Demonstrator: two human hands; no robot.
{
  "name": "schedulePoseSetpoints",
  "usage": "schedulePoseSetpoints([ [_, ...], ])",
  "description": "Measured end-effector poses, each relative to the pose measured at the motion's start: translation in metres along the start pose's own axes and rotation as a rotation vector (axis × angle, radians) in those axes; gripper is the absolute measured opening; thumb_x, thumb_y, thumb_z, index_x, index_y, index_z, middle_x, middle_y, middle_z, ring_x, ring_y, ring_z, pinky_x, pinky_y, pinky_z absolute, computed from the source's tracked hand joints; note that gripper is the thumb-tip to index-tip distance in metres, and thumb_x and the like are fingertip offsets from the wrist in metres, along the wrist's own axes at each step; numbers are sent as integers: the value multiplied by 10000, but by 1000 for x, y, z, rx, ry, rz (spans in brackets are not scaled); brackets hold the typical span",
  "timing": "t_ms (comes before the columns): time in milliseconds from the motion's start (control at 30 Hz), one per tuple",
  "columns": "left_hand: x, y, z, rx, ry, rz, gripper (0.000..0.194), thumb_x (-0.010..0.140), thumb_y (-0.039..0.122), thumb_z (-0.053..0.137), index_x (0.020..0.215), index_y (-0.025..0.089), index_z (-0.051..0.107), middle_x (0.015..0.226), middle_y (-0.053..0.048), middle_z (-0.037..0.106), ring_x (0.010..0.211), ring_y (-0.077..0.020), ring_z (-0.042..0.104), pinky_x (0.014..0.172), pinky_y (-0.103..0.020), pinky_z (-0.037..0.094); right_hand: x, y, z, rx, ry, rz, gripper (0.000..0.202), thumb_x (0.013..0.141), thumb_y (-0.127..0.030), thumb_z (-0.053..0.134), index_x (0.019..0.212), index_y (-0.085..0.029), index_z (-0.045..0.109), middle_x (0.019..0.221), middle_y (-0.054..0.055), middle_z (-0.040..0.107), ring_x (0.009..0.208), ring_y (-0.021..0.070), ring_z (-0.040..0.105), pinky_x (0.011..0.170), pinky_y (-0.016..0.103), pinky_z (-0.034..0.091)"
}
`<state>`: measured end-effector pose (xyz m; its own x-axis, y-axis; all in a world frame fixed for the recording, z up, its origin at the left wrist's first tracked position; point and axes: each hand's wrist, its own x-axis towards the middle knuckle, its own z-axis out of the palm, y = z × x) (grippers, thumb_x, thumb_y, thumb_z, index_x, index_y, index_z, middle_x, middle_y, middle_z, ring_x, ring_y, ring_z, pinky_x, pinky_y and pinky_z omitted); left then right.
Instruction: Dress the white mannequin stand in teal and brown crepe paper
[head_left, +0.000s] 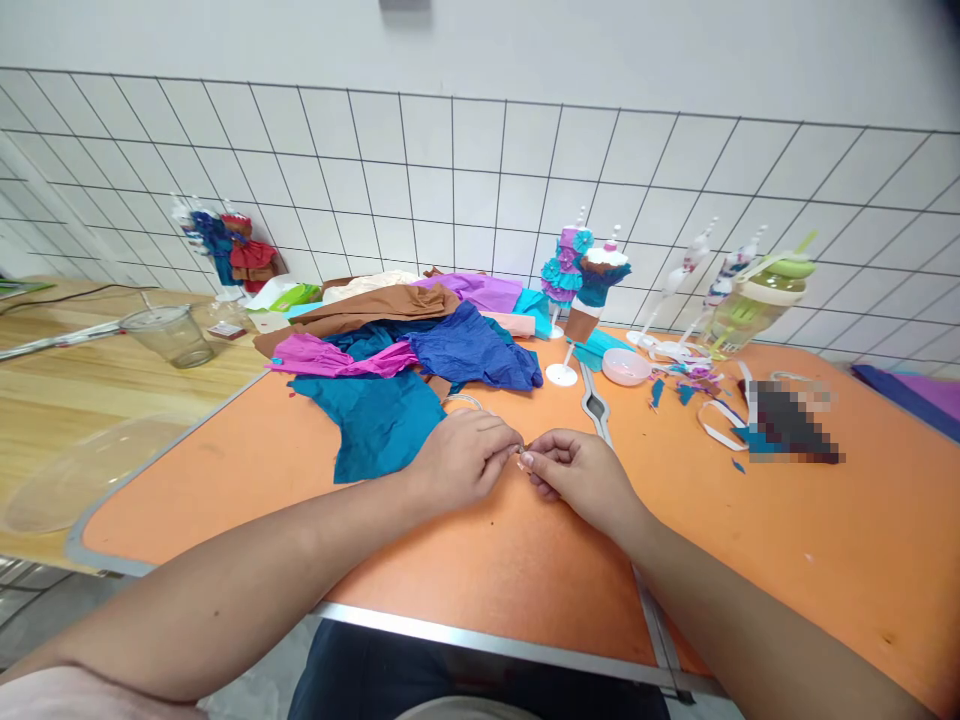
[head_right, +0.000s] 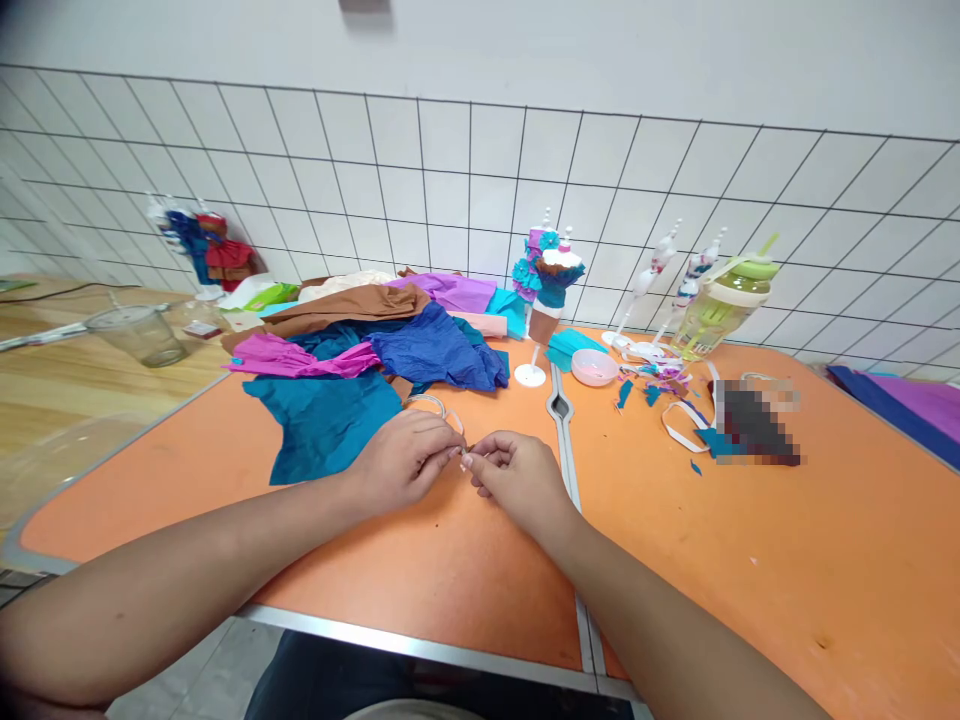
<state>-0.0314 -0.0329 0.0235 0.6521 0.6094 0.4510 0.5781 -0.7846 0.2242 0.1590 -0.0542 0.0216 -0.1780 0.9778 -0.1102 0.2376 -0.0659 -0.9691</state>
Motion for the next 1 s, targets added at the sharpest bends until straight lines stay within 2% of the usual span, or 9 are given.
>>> schedulePoseSetpoints([
  [133, 0, 4, 3, -89, 45, -102, 201, 913, 192, 455, 932, 170, 654, 870, -58, 702, 817, -184, 623, 714, -293, 429, -2, -5, -3, 60, -60, 116, 268, 716, -394, 721, 819, -187, 585, 638, -20, 599, 508, 105, 581, 448, 210, 485],
  [233, 2, 3, 3, -242, 87, -235, 218, 924, 195, 436, 921, 176, 654, 888, -48, 708, 844, -169, 635, 735, -274, 450, -5, -4, -7, 235, -233, 223, 381, 725, -426, 714, 998, -220, 548, 886, 23, 628, 636, 137, 632, 428, 221, 516],
  [300, 4, 0, 0, -317, 103, -290, 228, 926, 201, 433, 887, 174, 656, 883, -43, 709, 843, -163, 639, 744, -270, 457, -6, -2, -8, 313, -270, 206, 449, 746, -451, 697, 1108, -254, 520, 1071, 53, 596, 790, 167, 648, 467, 240, 550],
  [367, 5, -2, -2, -326, 83, -299, 222, 919, 204, 448, 861, 175, 660, 870, -36, 712, 828, -162, 639, 737, -269, 455, -5, 0, -8, 320, -216, 122, 452, 783, -482, 664, 1155, -276, 512, 1160, 63, 562, 920, 188, 625, 520, 245, 567],
  [500, 4, 0, -1, -231, 31, -250, 208, 914, 205, 474, 909, 189, 682, 874, -31, 721, 830, -164, 640, 726, -265, 439, -1, 2, -3, 287, -116, 44, 413, 771, -498, 687, 1086, -266, 556, 1055, 39, 589, 961, 191, 603, 582, 235, 557],
  [700, 2, 11, -1, -170, 1, -265, 236, 932, 249, 458, 901, 190, 684, 854, -35, 710, 817, -165, 631, 708, -264, 420, 4, 5, 5, 286, -11, 23, 366, 640, -423, 807, 864, -218, 602, 871, -13, 592, 728, 119, 580, 568, 227, 522],
  [767, 2, 13, -2, -201, 0, -277, 250, 939, 257, 439, 884, 185, 673, 839, -31, 697, 803, -159, 618, 698, -259, 410, 5, 8, 6, 312, 17, 6, 341, 621, -406, 814, 799, -203, 604, 814, -22, 591, 681, 106, 569, 591, 240, 520],
  [867, 3, 12, -2, -284, -6, -302, 258, 933, 258, 422, 840, 175, 648, 809, -25, 665, 780, -152, 591, 680, -255, 394, 8, 12, 6, 297, 39, -74, 295, 627, -380, 809, 762, -192, 626, 770, -14, 616, 712, 121, 589, 664, 258, 513],
  [1000, 4, 6, 1, -553, -50, -327, 260, 902, 312, 445, 758, 160, 600, 725, -5, 591, 725, -139, 537, 663, -246, 385, 8, 12, 2, 217, 19, -133, 237, 657, -331, 785, 763, -190, 627, 767, 5, 641, 766, 152, 610, 691, 275, 509],
])
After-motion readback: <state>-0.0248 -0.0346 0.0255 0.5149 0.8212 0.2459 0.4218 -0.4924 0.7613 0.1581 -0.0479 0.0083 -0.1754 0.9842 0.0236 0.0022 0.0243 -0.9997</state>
